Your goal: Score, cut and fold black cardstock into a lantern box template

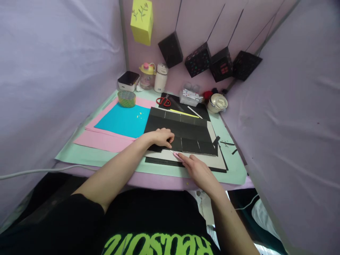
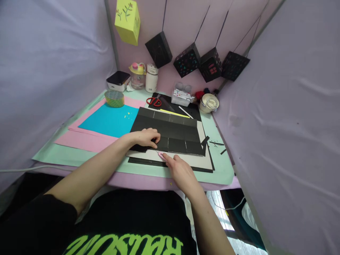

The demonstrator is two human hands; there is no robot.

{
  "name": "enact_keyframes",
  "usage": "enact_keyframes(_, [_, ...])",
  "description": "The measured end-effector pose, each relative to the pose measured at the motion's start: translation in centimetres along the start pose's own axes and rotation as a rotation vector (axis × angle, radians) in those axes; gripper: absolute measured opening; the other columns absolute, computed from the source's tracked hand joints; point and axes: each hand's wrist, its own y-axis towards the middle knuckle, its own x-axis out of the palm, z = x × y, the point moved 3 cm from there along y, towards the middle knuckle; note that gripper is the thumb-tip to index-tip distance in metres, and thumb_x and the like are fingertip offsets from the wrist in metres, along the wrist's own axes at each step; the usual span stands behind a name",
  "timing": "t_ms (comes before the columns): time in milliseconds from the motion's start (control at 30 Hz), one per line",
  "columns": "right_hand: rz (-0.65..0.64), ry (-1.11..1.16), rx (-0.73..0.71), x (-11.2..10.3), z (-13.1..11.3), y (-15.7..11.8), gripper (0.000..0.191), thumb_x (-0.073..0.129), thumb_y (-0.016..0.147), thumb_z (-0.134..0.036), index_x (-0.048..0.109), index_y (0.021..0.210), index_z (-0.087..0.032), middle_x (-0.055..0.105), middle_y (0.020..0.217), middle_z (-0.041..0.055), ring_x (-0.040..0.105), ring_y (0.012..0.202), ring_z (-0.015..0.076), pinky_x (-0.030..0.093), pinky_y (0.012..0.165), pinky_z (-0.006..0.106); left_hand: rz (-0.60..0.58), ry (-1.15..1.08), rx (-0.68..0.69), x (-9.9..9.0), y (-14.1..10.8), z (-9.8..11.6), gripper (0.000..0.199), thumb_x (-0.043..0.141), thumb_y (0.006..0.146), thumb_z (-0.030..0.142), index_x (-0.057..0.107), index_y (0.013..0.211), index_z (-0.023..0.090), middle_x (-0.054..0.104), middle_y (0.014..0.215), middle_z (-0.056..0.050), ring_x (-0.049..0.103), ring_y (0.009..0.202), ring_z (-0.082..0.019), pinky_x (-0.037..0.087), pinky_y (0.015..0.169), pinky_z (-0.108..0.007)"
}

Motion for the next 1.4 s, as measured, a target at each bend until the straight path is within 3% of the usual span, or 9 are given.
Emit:
enact_keyframes(200, [-0.005,-0.026,-0.037,0.4,-0.5,-0.5,0.043,0.029,0.102,-0.032,0.038,0.144,-0.036,0.055,0.088,0.0035,0.056,0.07,0.0155,0.033,0.059,0.024,0.014,0.001,-0.008,-0.1,-0.3,0.3,0.019,0.064,0.078,0.037,0.058,0.088,0.022,0.054,0.104,-0.005,0.048,0.106,-0.026,0.037,0.088,-0.039])
enact_keyframes(800, [-0.016,-0.158,-0.078,1.2,-4.7,0.6,0.044,0.033,0.101,-0.026,0.038,0.144,-0.033,0.06,0.091,0.0057,0.058,0.066,0.0166,0.025,0.051,0.026,0.02,-0.012,-0.018,0.0,-0.4,0.4,0.019,0.065,0.078,0.036,0.059,0.088,0.022,0.053,0.104,-0.006,0.047,0.107,-0.026,0.036,0.088,-0.039])
enact_keyframes(967, [-0.037,0.037,-0.079,0.9,-4.3,-1.1,0.045,0.03,0.102,-0.029,0.034,0.147,-0.034,0.06,0.096,0.0064,0.058,0.073,0.0173,0.036,0.058,0.025,0.07,-0.071,0.012,0.2,-0.2,-0.2,0.018,0.067,0.075,0.036,0.061,0.085,0.022,0.055,0.1,-0.005,0.049,0.105,-0.027,0.037,0.087,-0.039])
enact_keyframes(1133, [-0.15,0.398,-0.136,-0.2,-1.3,-3.1,0.042,0.038,0.099,-0.036,0.044,0.141,-0.032,0.061,0.111,0.0066,0.058,0.097,0.0208,0.045,0.082,0.032,0.164,-0.346,0.108,0.0,-0.3,-1.7,0.011,0.053,0.083,0.028,0.061,0.085,0.02,0.063,0.09,-0.002,0.058,0.088,-0.018,0.043,0.08,-0.029])
enact_keyframes(1200, [-0.103,0.514,-0.087,-0.6,0.2,-3.0,0.037,0.039,0.098,-0.036,0.053,0.132,-0.029,0.062,0.106,0.0053,0.058,0.092,0.0192,0.045,0.079,0.031,0.271,-0.486,0.079,-0.4,-0.6,-2.4,0.014,0.048,0.085,0.027,0.059,0.088,0.019,0.065,0.087,-0.001,0.06,0.082,-0.016,0.046,0.076,-0.026])
enact_keyframes(1300, [0.109,0.555,0.113,-1.1,2.2,-1.4,0.036,0.048,0.092,-0.044,0.06,0.118,-0.022,0.058,0.076,0.0003,0.052,0.066,0.0158,0.042,0.062,0.027,0.449,-0.661,0.005,-0.7,-0.9,-3.4,0.013,0.049,0.084,0.026,0.059,0.087,0.018,0.067,0.085,-0.002,0.062,0.078,-0.015,0.048,0.072,-0.026])
enact_keyframes(1400, [0.304,0.461,0.221,-1.1,2.8,1.3,0.038,0.06,0.082,-0.047,0.063,0.108,-0.019,0.047,0.062,-0.0041,0.045,0.056,0.0145,0.037,0.057,0.026,0.456,-0.627,0.003,-0.5,-0.7,-3.6,0.015,0.05,0.083,0.025,0.062,0.088,0.018,0.069,0.088,-0.002,0.063,0.081,-0.015,0.049,0.076,-0.027])
